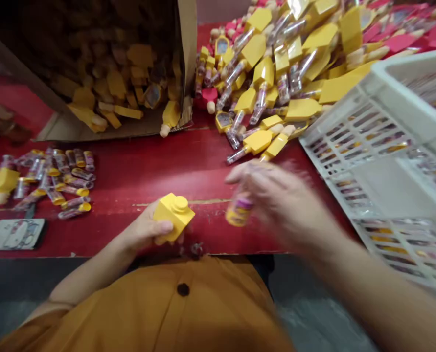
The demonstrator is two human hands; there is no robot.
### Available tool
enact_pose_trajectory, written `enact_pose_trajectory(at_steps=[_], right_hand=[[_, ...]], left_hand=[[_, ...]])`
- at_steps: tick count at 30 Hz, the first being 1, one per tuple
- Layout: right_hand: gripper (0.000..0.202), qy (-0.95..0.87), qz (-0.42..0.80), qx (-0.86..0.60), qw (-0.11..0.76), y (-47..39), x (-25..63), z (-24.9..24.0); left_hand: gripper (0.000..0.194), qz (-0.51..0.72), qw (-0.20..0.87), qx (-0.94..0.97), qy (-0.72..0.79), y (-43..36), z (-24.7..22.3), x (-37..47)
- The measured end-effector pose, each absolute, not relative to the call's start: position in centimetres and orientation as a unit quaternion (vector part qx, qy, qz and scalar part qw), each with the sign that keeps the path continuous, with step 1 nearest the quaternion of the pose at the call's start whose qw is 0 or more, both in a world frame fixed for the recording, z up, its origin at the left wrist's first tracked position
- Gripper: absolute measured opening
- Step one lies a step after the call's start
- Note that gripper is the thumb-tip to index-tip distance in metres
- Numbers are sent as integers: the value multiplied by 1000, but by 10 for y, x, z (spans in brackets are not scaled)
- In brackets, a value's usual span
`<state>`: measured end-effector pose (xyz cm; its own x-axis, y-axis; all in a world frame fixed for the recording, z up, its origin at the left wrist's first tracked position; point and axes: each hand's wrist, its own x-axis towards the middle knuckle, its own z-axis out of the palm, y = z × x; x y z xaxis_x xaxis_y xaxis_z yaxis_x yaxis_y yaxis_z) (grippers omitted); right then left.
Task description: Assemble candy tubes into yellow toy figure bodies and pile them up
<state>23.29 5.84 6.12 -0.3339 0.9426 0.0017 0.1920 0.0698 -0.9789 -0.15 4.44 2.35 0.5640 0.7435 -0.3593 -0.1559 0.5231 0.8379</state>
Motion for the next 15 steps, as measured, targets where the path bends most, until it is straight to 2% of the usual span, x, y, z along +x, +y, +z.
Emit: enact_pose_trajectory(at_steps=[4, 7, 10, 15], right_hand=[[37, -420, 641, -397, 505, 46, 189, 35], [29, -402, 667, -376, 502, 39, 182, 16], [25, -527, 625, -397, 417, 33, 198, 13], [28, -810, 385, -389, 209, 32, 231, 26]], left_hand=[[48, 252, 811, 376, 369, 35, 30, -4], [43, 251, 799, 376, 396, 31, 34, -9], [40, 233, 781, 400, 419, 31, 30, -12], [39, 171, 770, 444, 425, 32, 19, -12]])
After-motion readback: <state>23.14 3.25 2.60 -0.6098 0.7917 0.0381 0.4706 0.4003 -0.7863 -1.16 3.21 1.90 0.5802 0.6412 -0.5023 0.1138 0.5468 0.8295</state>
